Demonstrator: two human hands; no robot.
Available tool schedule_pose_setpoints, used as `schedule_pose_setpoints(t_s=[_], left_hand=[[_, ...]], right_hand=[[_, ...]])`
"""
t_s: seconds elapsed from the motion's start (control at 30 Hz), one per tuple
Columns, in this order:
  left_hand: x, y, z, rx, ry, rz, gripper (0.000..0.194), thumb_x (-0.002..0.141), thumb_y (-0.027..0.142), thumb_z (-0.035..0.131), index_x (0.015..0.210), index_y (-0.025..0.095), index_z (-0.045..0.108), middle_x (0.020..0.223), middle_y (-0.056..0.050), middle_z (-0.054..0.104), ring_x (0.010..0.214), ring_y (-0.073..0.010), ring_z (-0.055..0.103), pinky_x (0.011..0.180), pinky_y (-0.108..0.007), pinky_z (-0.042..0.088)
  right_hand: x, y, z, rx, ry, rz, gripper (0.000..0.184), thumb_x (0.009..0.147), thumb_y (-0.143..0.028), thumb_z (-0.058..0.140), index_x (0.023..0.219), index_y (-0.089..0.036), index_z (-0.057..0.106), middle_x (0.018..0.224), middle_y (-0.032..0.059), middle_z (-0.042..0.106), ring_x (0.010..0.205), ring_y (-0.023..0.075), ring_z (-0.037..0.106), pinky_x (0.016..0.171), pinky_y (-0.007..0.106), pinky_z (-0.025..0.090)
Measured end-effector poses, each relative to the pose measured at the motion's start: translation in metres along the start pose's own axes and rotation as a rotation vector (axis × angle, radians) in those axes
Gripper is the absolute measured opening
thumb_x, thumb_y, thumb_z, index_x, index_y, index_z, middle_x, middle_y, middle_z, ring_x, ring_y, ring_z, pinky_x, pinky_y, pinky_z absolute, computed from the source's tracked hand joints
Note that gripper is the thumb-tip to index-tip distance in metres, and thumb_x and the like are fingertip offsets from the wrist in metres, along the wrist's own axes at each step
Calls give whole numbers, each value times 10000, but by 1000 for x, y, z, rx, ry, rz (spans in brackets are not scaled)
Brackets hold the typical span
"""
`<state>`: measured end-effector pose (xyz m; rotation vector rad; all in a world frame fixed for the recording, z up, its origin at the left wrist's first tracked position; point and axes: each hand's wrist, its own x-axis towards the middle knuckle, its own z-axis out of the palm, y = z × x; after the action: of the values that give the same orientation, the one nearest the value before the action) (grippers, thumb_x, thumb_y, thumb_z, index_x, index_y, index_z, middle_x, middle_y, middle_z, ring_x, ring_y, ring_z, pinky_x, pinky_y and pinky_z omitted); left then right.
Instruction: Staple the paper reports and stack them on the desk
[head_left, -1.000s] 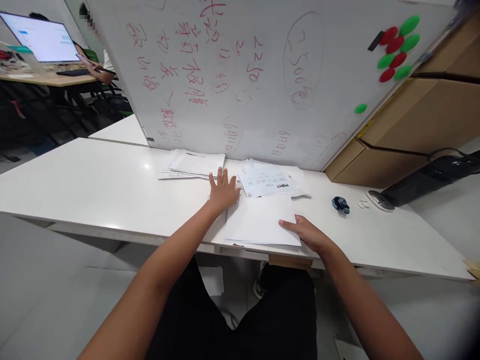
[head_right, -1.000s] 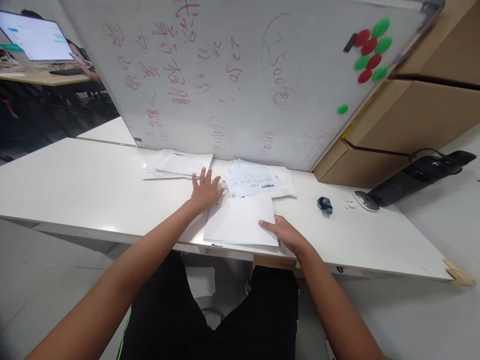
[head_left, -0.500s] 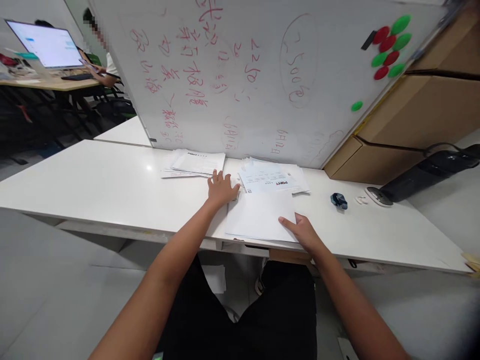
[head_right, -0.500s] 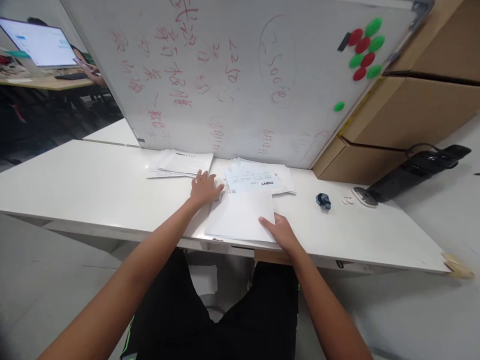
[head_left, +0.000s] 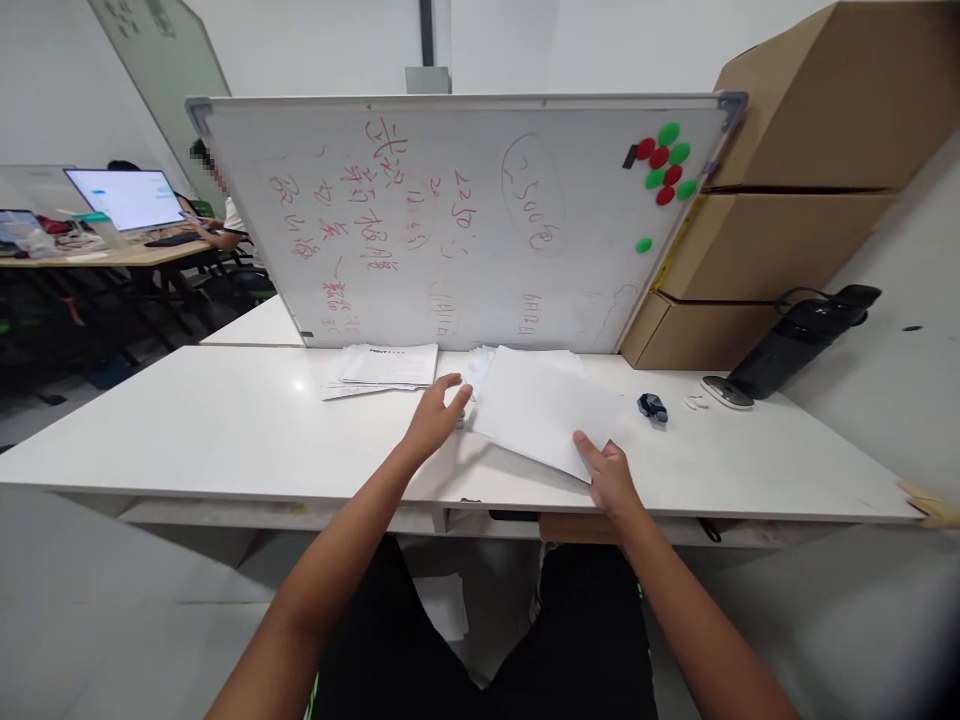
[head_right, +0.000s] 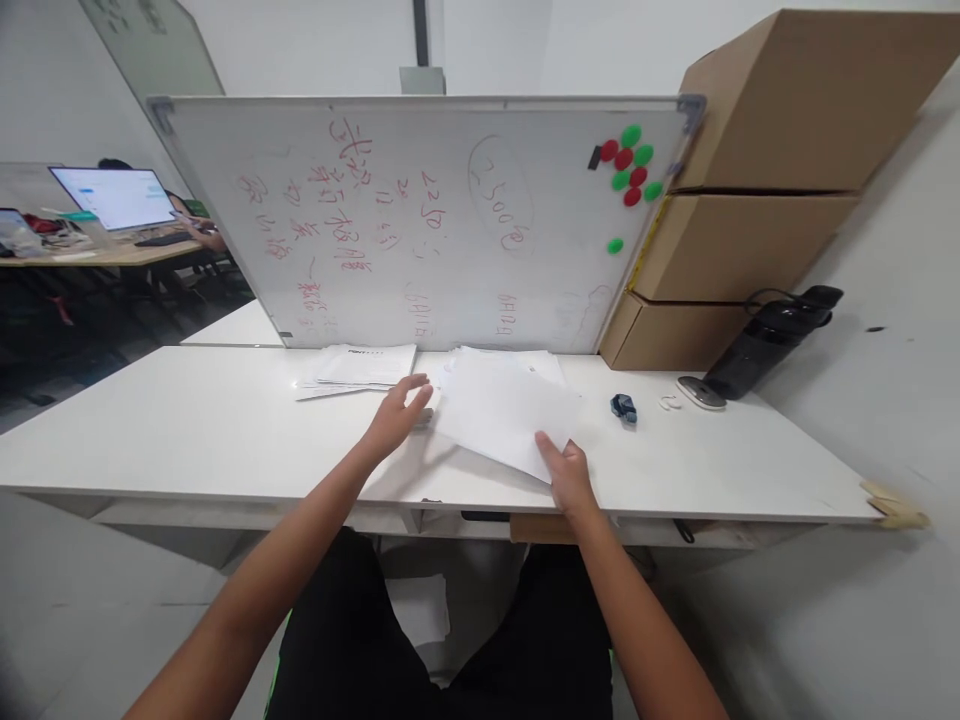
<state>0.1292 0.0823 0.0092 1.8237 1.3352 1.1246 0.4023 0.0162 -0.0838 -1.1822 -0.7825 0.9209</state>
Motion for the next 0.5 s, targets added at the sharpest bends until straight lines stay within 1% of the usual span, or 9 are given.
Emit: schedule_pose_setpoints(t_s=[0.07, 0.13, 0.17, 0.2, 0.23, 0.3, 0.37, 0.43, 0.5], left_hand=[[0, 3, 3, -235, -221, -113, 512, 861, 539, 532, 1246, 202, 549, 1297, -103, 588, 1163, -251, 559, 950, -365, 454], [-2, 3, 8, -409, -407, -219, 498, 805, 529, 612, 1149, 168, 604, 1182, -114, 655, 1046, -251, 623, 865, -353, 499], [-5, 2, 11, -455, -461, -265, 486, 776, 525, 647, 1085, 151, 629, 1112, -115, 683, 985, -249, 644, 827, -349, 510], [-8, 0, 14, -474, -481, -300, 475, 748, 524, 675, 1024, 138, 646, 1043, -113, 702, 926, -245, 658, 790, -346, 517], [-11, -2, 17, -476, -467, -322, 469, 726, 528, 692, 973, 130, 654, 983, -109, 712, 872, -238, 663, 756, -342, 520], [-13, -6, 16, -469, -374, -335, 486, 696, 552, 701, 920, 122, 658, 895, -98, 717, 783, -225, 661, 692, -335, 520], [-6, -10, 5, -474, -234, -335, 520, 657, 561, 720, 916, 116, 656, 853, -89, 714, 735, -216, 654, 653, -328, 520], [14, -15, -19, -484, -74, -320, 536, 629, 535, 742, 947, 113, 650, 873, -80, 712, 749, -207, 651, 673, -325, 527], [42, -23, -50, -442, 109, -277, 501, 646, 479, 739, 964, 106, 636, 895, -69, 702, 781, -189, 642, 742, -328, 529]], right_hand=[[2, 3, -1, 7, -72, 33, 484, 680, -489, 766, 1030, -168, 673, 1117, 85, 706, 1117, 271, 616, 996, 406, 482], [4, 5, -2, -20, -114, 61, 501, 661, -504, 776, 1015, -163, 677, 1103, 81, 711, 1106, 268, 618, 999, 405, 474], [5, 5, -3, -36, -124, 73, 510, 660, -514, 774, 1018, -165, 676, 1108, 78, 709, 1094, 265, 622, 992, 403, 477], [5, 5, -3, -53, -130, 78, 512, 665, -523, 768, 1023, -169, 674, 1117, 74, 706, 1082, 262, 627, 980, 396, 483], [4, 4, -3, -74, -135, 71, 504, 677, -531, 755, 1025, -175, 673, 1119, 69, 705, 1068, 256, 631, 964, 383, 490], [2, 0, -2, -135, -164, 35, 476, 729, -556, 700, 1024, -183, 670, 1067, 64, 720, 1006, 238, 648, 908, 348, 508], [-2, -5, 1, -186, -218, 5, 501, 794, -604, 598, 1050, -178, 657, 929, 68, 737, 854, 213, 668, 798, 323, 526], [-5, -11, 5, -207, -282, -5, 561, 840, -640, 493, 1102, -165, 635, 825, 72, 728, 703, 183, 646, 695, 307, 515], [-7, -15, 9, -217, -326, -9, 584, 860, -644, 446, 1130, -158, 624, 806, 77, 718, 650, 164, 620, 656, 298, 497]])
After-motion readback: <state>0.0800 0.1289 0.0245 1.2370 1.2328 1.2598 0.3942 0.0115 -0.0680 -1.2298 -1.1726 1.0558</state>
